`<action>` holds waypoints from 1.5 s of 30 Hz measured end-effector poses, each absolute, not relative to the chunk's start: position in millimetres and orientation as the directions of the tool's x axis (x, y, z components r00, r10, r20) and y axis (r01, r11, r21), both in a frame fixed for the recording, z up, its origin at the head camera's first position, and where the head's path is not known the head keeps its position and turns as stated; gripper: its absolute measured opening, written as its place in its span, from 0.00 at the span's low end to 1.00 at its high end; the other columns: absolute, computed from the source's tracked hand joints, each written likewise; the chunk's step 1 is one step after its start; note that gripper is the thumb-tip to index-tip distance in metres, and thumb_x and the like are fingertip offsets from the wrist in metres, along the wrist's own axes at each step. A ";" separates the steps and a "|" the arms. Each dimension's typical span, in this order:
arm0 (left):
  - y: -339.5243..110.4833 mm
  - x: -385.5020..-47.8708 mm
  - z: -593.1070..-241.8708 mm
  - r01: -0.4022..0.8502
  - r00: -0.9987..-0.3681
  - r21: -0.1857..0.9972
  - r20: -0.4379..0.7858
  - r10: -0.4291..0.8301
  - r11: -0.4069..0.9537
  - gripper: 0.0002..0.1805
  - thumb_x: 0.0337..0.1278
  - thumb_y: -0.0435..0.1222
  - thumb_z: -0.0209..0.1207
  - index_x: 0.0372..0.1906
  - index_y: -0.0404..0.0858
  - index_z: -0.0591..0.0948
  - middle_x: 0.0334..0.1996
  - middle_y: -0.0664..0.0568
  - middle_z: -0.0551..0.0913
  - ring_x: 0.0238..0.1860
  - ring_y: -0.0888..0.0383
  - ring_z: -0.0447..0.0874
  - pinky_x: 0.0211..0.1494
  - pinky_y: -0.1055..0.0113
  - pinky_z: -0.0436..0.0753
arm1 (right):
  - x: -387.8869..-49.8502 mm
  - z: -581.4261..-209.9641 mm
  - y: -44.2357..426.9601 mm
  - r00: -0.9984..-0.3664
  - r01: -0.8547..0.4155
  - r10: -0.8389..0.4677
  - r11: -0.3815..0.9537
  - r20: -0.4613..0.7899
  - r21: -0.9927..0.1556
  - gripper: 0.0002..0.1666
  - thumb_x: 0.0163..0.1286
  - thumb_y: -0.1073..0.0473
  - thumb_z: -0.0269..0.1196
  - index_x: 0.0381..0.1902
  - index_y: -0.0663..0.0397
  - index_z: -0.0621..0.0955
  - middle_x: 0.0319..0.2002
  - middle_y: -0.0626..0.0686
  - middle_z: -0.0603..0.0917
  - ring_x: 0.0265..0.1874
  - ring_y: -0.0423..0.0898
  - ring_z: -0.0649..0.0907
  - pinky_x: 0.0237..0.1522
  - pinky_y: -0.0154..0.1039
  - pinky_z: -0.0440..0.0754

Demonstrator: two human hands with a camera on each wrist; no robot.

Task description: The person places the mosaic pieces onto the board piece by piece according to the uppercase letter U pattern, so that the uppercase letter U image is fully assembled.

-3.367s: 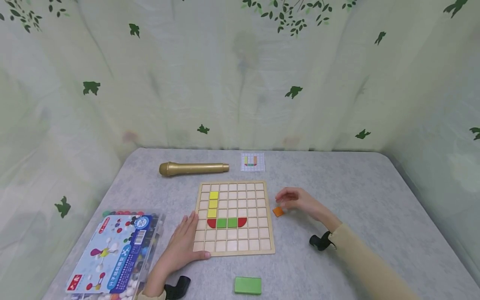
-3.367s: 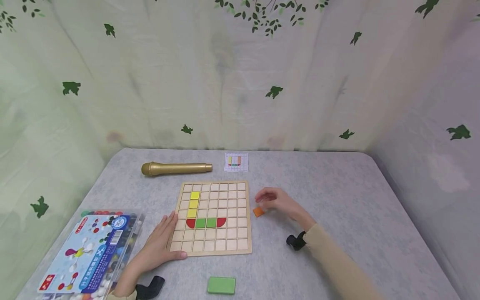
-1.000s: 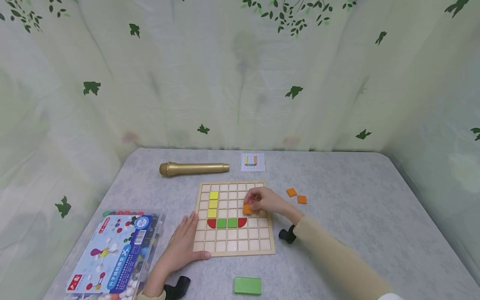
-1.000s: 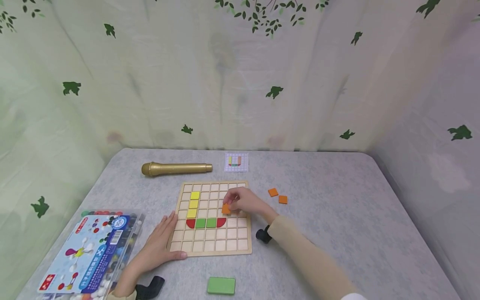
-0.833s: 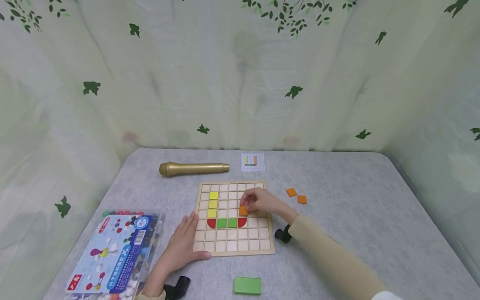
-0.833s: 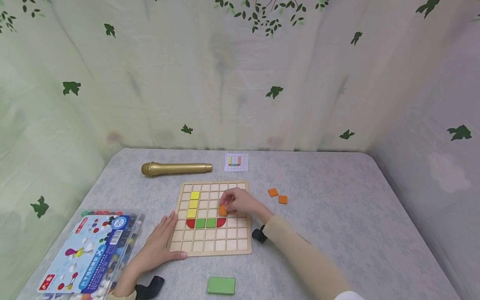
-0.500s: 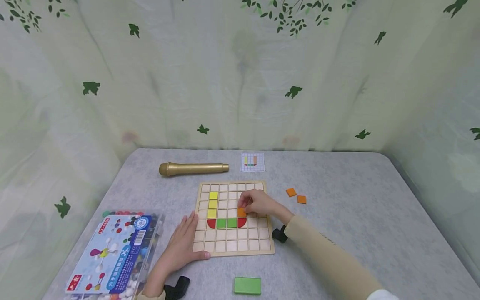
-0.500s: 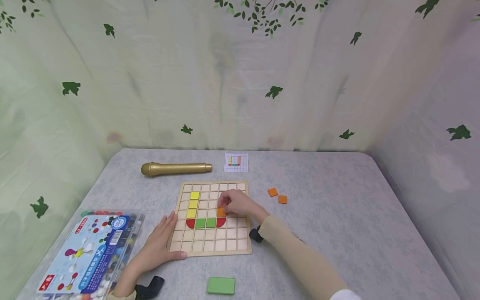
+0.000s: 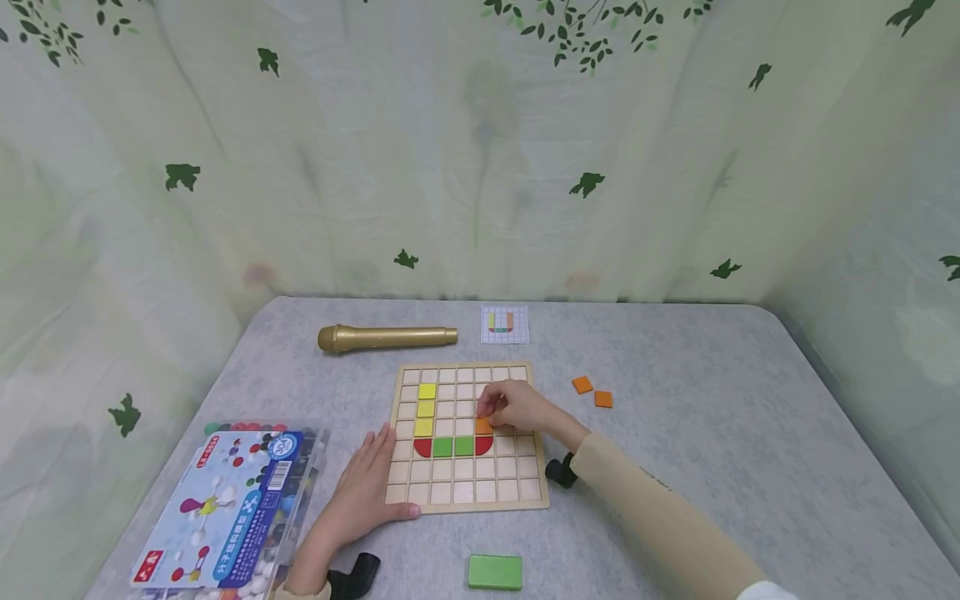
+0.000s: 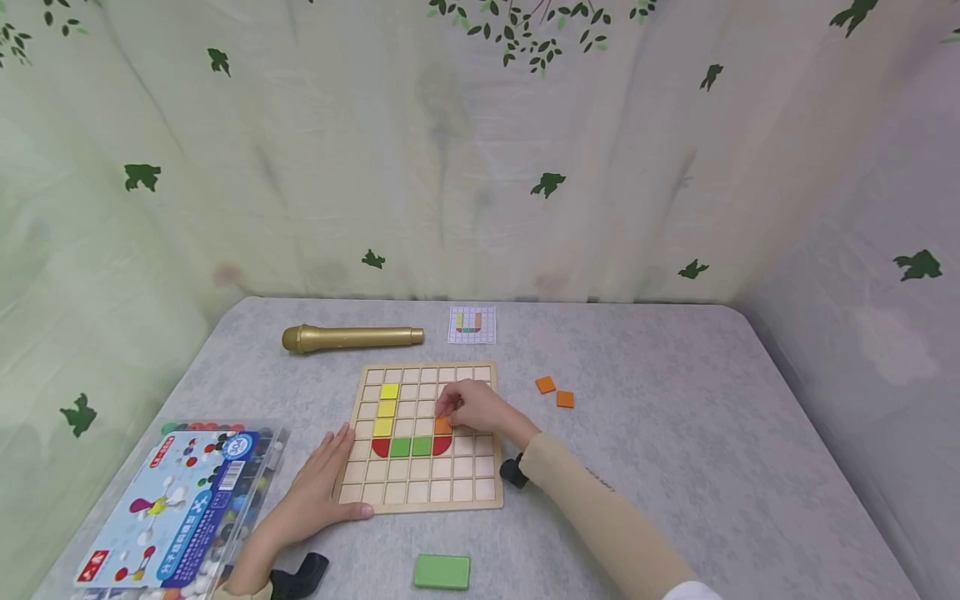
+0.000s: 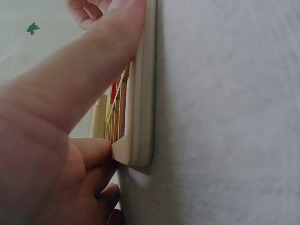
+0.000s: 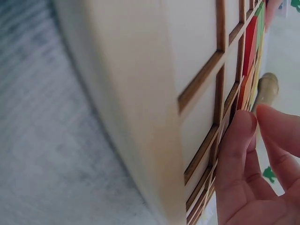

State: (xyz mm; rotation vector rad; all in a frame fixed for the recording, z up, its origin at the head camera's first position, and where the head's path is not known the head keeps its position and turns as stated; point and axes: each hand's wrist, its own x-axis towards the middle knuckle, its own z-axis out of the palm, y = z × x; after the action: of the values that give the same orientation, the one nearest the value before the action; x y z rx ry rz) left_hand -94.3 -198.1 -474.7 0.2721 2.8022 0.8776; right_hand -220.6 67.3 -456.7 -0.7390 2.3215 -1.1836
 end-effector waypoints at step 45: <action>-199.1 -94.4 -475.3 0.123 -0.962 0.584 -0.128 0.241 0.802 0.67 0.37 0.60 0.70 0.72 0.24 0.48 0.73 0.33 0.44 0.72 0.34 0.36 0.70 0.39 0.43 | -235.9 -463.4 258.0 -0.900 0.003 -0.404 0.372 -0.165 -0.928 0.20 0.64 0.62 0.65 0.51 0.68 0.77 0.51 0.64 0.80 0.48 0.51 0.80 0.46 0.40 0.79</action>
State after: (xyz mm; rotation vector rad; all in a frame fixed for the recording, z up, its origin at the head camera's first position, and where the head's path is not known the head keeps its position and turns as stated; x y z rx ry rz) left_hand -94.4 -199.1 -475.3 0.2848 2.7938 0.8855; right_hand -235.9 258.0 -463.4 -0.3493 2.2728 -1.5397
